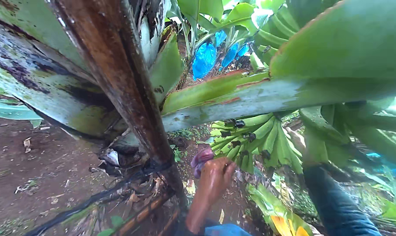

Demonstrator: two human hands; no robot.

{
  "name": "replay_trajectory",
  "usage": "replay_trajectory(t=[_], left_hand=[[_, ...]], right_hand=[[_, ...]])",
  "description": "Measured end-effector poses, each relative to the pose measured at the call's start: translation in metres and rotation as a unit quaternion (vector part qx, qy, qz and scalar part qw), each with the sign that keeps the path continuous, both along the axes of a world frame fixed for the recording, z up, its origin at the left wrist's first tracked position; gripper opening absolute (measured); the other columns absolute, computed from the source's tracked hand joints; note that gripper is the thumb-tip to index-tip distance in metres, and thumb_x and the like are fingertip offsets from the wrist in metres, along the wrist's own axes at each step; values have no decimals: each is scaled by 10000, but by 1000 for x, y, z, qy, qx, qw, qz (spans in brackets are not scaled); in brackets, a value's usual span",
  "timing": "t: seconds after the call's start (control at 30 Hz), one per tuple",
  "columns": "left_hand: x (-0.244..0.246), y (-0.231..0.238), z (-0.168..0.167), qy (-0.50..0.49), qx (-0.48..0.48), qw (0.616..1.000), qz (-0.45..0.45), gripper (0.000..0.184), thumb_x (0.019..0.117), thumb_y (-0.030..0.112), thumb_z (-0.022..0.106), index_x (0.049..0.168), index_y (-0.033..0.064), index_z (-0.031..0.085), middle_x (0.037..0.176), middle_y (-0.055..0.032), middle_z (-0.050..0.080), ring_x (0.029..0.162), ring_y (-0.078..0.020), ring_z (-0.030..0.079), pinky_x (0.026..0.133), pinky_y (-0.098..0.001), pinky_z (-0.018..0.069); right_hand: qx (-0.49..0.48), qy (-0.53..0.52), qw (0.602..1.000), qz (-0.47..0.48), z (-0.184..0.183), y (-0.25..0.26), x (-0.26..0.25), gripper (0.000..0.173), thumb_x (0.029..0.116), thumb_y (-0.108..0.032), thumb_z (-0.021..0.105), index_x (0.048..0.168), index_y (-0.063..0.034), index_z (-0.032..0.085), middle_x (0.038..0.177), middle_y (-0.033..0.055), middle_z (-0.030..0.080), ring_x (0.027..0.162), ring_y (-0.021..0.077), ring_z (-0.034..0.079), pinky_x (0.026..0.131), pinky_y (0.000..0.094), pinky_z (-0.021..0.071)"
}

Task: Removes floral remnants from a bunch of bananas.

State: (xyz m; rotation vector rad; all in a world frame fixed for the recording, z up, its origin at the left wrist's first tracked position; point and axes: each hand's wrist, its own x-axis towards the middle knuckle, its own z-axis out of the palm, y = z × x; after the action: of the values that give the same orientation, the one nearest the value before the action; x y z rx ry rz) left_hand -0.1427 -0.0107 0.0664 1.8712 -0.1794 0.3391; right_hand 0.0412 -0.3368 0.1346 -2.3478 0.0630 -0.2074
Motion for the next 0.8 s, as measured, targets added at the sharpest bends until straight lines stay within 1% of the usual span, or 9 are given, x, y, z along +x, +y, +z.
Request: replay_trajectory(t=[0.07, 0.2, 0.23, 0.27, 0.37, 0.47, 0.57, 0.67, 0.8], left_hand=[[-6, -8, 26, -122, -95, 984, 85, 215, 958, 255, 714, 912, 46, 696, 715, -5, 655, 595, -60, 611, 566, -232, 551], [0, -34, 66, -162, -146, 971, 100, 604, 870, 374, 824, 1215, -54, 575, 736, -18, 618, 576, -71, 573, 523, -239, 536], [6, -39, 73, -142, -135, 976, 100, 624, 881, 399, 808, 1245, -54, 578, 761, -32, 645, 587, -89, 599, 539, -272, 558], [13, -44, 78, -131, -129, 977, 104, 578, 911, 396, 778, 1240, -42, 593, 775, -38, 663, 591, -96, 614, 549, -290, 569], [34, -53, 88, -148, -153, 970, 120, 321, 1000, 268, 673, 1179, 3, 651, 823, -40, 689, 635, -89, 634, 599, -283, 580], [48, -54, 87, -155, -248, 955, 56, 189, 1037, 166, 598, 1094, 1, 670, 790, -39, 663, 613, -96, 608, 580, -271, 554], [45, -45, 80, -89, -408, 907, -61, 178, 1056, 104, 532, 1039, -36, 641, 660, -38, 573, 521, -110, 526, 483, -262, 478], [29, -47, 62, -84, -327, 941, 2, 135, 999, 104, 639, 1034, -21, 675, 727, -46, 634, 568, -108, 578, 528, -279, 525], [22, -69, 61, -137, -81, 986, 57, 655, 852, 420, 831, 1308, -3, 630, 1019, -96, 725, 755, -141, 678, 672, -347, 609]], right_hand=[[96, 38, 994, -32, 0, 11, -5, 338, 1109, -218, 390, 1205, 22, 607, 969, 10, 642, 836, -29, 575, 804, 186, 508], [108, 8, 992, 69, 0, 24, -45, 405, 1141, -301, 261, 1395, -128, 525, 1162, -139, 645, 1025, -135, 570, 902, 124, 502], [90, -61, 986, 125, -18, 9, -50, 436, 1142, -283, 253, 1380, -57, 541, 1162, -86, 683, 1001, -100, 608, 831, 128, 526], [136, -154, 951, 230, -46, -17, -43, 469, 1127, -206, 275, 1334, 145, 507, 1149, 101, 704, 976, 9, 663, 741, 142, 547], [322, 127, 934, -89, -3, 10, -69, 440, 1137, -335, 272, 1379, -61, 516, 1083, 79, 680, 858, 153, 672, 726, 355, 594], [261, 103, 958, -53, -7, -2, -84, 489, 1123, -401, 264, 1180, -45, 594, 798, 67, 687, 619, 174, 659, 559, 368, 587], [98, -40, 994, -12, -3, -5, -113, 443, 1085, -348, 432, 1260, -4, 650, 1022, 103, 719, 839, 173, 700, 750, 390, 602], [137, -159, 978, -14, 3, 6, -135, 387, 1055, -265, 458, 1243, 22, 636, 1010, 116, 710, 789, 204, 710, 659, 380, 624], [181, -113, 975, 68, 20, 40, -156, 313, 1052, -284, 527, 1172, -12, 627, 731, 11, 664, 512, 118, 612, 460, 308, 564]])
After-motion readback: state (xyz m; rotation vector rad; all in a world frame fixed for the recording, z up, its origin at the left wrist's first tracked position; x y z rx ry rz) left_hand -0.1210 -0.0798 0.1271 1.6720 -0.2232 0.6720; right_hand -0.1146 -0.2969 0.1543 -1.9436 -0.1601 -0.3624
